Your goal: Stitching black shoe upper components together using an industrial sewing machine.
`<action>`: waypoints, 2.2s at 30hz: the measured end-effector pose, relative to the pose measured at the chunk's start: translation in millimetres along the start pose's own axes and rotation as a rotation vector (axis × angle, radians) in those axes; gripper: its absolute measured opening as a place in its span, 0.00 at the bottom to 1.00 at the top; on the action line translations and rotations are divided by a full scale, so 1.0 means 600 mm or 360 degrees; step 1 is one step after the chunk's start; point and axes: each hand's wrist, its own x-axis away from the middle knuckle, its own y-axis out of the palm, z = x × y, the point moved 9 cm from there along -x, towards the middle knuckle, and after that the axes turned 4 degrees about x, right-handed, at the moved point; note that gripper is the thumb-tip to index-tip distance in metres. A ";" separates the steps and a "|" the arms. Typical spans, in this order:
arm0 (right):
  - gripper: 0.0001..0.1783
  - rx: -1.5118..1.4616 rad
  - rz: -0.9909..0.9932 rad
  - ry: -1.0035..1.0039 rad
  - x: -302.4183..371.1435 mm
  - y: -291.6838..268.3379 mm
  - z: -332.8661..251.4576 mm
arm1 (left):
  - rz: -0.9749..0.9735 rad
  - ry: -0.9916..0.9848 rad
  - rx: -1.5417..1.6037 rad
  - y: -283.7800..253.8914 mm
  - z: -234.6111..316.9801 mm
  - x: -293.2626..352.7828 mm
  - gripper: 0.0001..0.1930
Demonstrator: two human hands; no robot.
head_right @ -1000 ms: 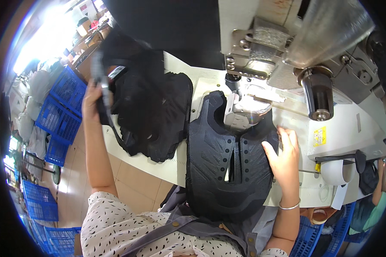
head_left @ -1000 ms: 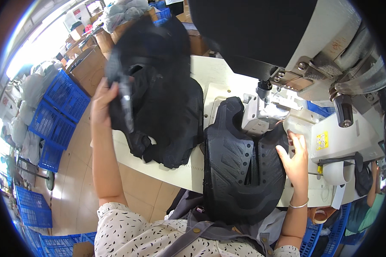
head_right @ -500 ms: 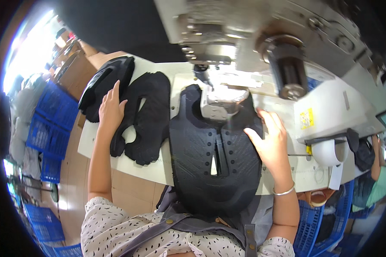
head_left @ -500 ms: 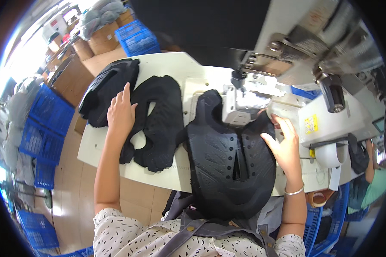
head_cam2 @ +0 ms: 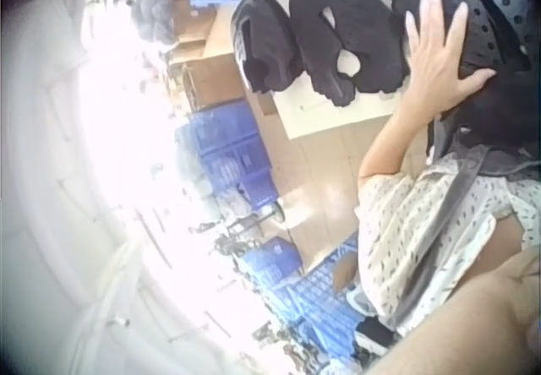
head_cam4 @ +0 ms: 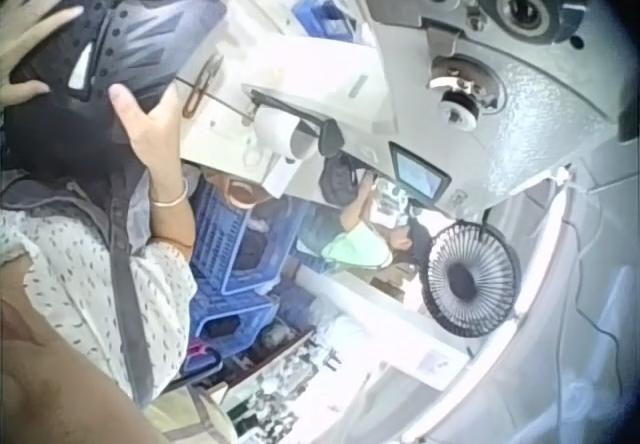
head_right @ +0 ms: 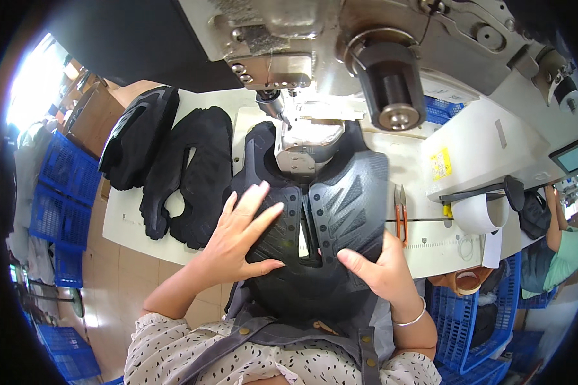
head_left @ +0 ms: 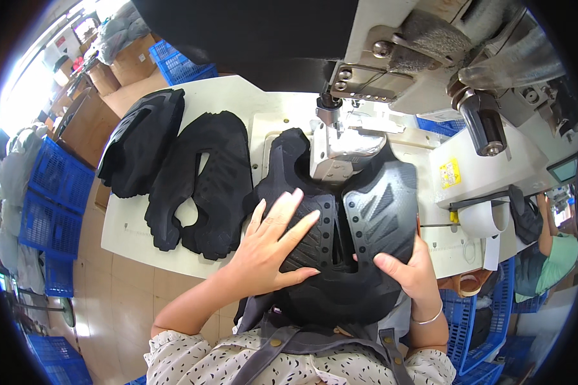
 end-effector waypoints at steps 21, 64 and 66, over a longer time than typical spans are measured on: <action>0.17 -0.0928 0.0191 -0.0085 -0.055 0.009 -0.060 | 0.0480 -0.0458 0.2484 -0.057 0.011 -0.042 0.22; 0.12 -0.0572 0.0335 -0.0390 -0.103 -0.045 -0.075 | 0.0591 -0.0593 0.2035 -0.046 -0.062 -0.116 0.11; 0.11 -0.0615 0.0328 -0.0375 -0.112 -0.044 -0.075 | 0.0610 -0.0590 0.2073 -0.052 -0.065 -0.127 0.10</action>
